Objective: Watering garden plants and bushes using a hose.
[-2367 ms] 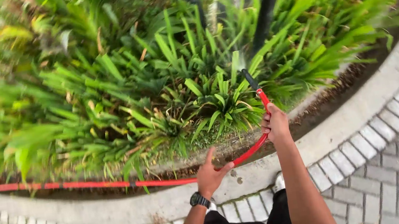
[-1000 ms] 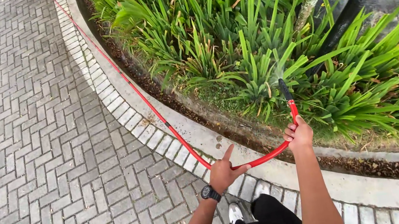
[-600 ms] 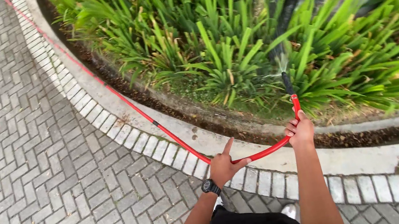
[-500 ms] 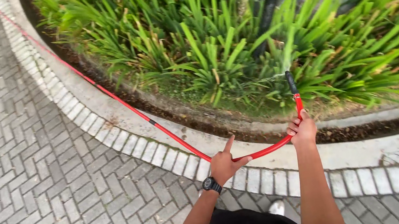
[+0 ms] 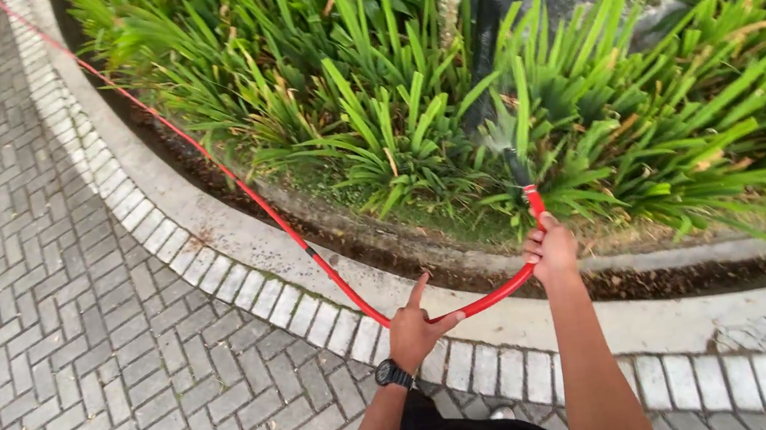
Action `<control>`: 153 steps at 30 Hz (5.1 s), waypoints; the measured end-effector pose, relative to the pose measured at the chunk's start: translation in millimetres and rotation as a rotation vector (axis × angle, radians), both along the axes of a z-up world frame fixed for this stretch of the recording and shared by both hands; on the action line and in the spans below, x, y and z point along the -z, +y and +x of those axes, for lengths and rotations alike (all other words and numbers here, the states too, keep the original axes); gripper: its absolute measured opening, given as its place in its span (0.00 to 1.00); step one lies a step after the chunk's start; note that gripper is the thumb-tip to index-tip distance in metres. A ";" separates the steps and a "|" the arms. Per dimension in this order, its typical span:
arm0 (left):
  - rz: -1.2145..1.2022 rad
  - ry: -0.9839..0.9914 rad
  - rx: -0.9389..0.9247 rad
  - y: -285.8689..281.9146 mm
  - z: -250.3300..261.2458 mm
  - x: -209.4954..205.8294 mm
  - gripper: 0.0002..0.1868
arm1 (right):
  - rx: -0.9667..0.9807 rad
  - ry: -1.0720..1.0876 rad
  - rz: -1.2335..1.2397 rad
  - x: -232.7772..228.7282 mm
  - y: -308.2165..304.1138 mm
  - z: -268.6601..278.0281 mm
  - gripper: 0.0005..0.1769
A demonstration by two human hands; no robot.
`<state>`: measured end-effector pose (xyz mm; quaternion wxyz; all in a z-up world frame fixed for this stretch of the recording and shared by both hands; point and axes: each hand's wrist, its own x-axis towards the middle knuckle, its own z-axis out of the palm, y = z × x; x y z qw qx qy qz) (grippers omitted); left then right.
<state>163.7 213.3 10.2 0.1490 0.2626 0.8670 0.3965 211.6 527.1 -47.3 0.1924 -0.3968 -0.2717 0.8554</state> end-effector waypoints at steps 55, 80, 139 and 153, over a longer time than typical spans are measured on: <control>0.208 0.022 -0.332 -26.9 -179.0 32.4 0.54 | -0.412 0.083 0.126 -90.2 -52.7 -285.2 0.11; 0.114 -0.129 -0.347 -20.7 -169.1 2.9 0.57 | -0.393 0.061 0.110 -79.4 -44.4 -275.4 0.17; -0.116 0.174 0.150 -33.1 -183.2 53.7 0.33 | -0.309 0.043 0.121 -43.7 -65.7 -252.9 0.11; -0.134 0.138 0.085 -38.7 -170.3 60.3 0.39 | -0.305 0.009 0.080 -49.2 -78.6 -254.4 0.13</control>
